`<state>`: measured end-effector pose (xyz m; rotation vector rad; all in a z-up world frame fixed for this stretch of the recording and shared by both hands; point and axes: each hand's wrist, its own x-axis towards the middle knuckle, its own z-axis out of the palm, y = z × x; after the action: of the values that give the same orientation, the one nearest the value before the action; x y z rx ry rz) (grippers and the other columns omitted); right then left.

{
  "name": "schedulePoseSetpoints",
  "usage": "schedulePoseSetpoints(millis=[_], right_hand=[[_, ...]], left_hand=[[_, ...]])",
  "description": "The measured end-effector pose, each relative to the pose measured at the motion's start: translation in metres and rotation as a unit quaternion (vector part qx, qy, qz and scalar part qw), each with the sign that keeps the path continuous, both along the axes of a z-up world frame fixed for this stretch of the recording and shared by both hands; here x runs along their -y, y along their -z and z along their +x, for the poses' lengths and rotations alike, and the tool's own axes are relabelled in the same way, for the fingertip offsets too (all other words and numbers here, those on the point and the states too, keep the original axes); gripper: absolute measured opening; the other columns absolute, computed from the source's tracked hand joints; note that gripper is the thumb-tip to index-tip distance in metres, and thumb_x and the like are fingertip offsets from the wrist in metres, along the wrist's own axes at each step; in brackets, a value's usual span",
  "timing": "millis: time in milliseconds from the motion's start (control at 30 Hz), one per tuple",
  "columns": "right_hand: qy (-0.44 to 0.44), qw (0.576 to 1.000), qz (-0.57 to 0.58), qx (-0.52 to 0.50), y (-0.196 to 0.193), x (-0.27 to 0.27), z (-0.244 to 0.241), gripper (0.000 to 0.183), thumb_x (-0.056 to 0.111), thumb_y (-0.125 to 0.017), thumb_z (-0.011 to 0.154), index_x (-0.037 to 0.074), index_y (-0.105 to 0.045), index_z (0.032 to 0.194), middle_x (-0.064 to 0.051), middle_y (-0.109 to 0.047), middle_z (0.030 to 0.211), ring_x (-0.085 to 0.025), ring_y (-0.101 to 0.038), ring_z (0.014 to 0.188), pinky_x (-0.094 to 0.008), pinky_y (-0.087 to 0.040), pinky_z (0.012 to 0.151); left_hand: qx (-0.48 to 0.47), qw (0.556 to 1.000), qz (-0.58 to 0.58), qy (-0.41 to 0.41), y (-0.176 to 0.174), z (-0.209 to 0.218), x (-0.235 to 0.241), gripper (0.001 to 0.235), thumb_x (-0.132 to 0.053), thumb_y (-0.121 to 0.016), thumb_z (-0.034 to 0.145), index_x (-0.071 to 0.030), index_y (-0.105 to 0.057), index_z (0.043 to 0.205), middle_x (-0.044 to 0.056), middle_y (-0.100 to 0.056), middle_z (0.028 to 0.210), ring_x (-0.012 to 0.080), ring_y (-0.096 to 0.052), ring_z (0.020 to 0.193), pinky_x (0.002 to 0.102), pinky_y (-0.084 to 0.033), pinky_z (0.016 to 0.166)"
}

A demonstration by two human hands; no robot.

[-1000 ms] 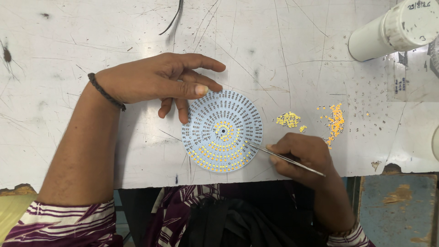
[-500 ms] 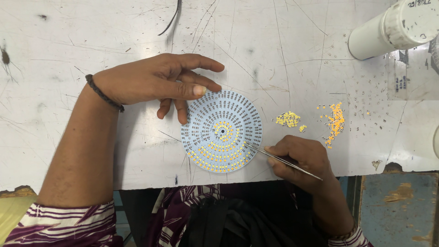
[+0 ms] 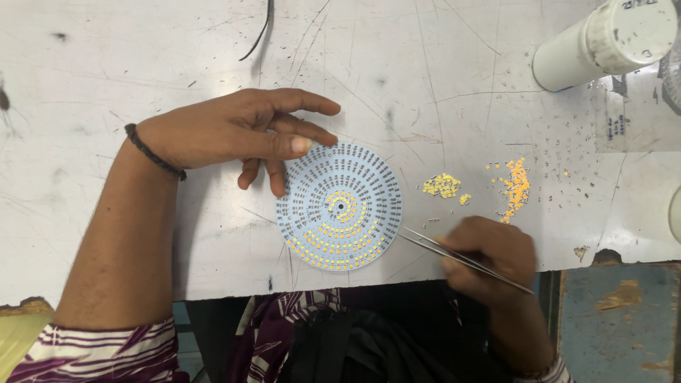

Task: The person uses tweezers to pick up small yellow LED components from a pile on the table and places them one by one into designated slots on a circular LED board. The person continues this repetitive placement process throughout the clip.

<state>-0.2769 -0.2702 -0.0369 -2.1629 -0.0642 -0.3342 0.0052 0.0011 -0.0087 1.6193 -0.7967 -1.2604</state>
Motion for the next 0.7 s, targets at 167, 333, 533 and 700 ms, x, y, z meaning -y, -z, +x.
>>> schedulePoseSetpoints(millis=[167,333,533,700], right_hand=[[0.041,0.999,-0.011,-0.01,-0.008,0.015,-0.018,0.018,0.01,-0.076,0.075,0.001,-0.07,0.09,-0.004,-0.065,0.068,-0.009,-0.06,0.054,-0.023,-0.044,0.049],[-0.001,0.996,-0.09,-0.015,-0.007,0.019,-0.021,0.017,0.01,-0.076,0.077,0.001,-0.071,0.092,-0.004,-0.066,0.073,-0.011,-0.063,0.058,-0.023,-0.049,0.053],[0.185,0.981,0.011,-0.057,-0.008,0.02,-0.018,0.012,0.011,-0.071,0.091,0.0,-0.071,0.095,-0.003,-0.066,0.075,-0.008,-0.058,0.061,-0.023,-0.045,0.055],[0.277,0.957,-0.072,-0.045,-0.002,0.007,-0.014,0.018,0.01,-0.072,0.092,-0.005,-0.071,0.101,-0.003,-0.062,0.071,-0.006,-0.054,0.06,-0.022,-0.044,0.055]], left_hand=[[-0.03,0.996,-0.07,0.038,0.002,0.005,0.003,0.074,-0.035,-0.063,0.091,-0.005,-0.037,0.153,0.021,-0.065,0.139,0.0184,-0.081,0.068,0.023,-0.056,0.039],[-0.038,0.998,-0.04,0.026,0.009,0.006,-0.001,0.073,-0.033,-0.062,0.09,-0.008,-0.04,0.154,0.017,-0.063,0.137,0.0174,-0.081,0.067,0.023,-0.055,0.039],[-0.038,0.998,-0.038,0.029,0.014,0.008,0.002,0.073,-0.033,-0.062,0.092,-0.008,-0.039,0.156,0.017,-0.062,0.139,0.0183,-0.083,0.069,0.024,-0.056,0.038],[-0.045,0.998,-0.035,0.022,0.012,0.006,0.0,0.072,-0.032,-0.062,0.093,-0.008,-0.04,0.156,0.018,-0.062,0.14,0.0187,-0.082,0.069,0.024,-0.055,0.039]])
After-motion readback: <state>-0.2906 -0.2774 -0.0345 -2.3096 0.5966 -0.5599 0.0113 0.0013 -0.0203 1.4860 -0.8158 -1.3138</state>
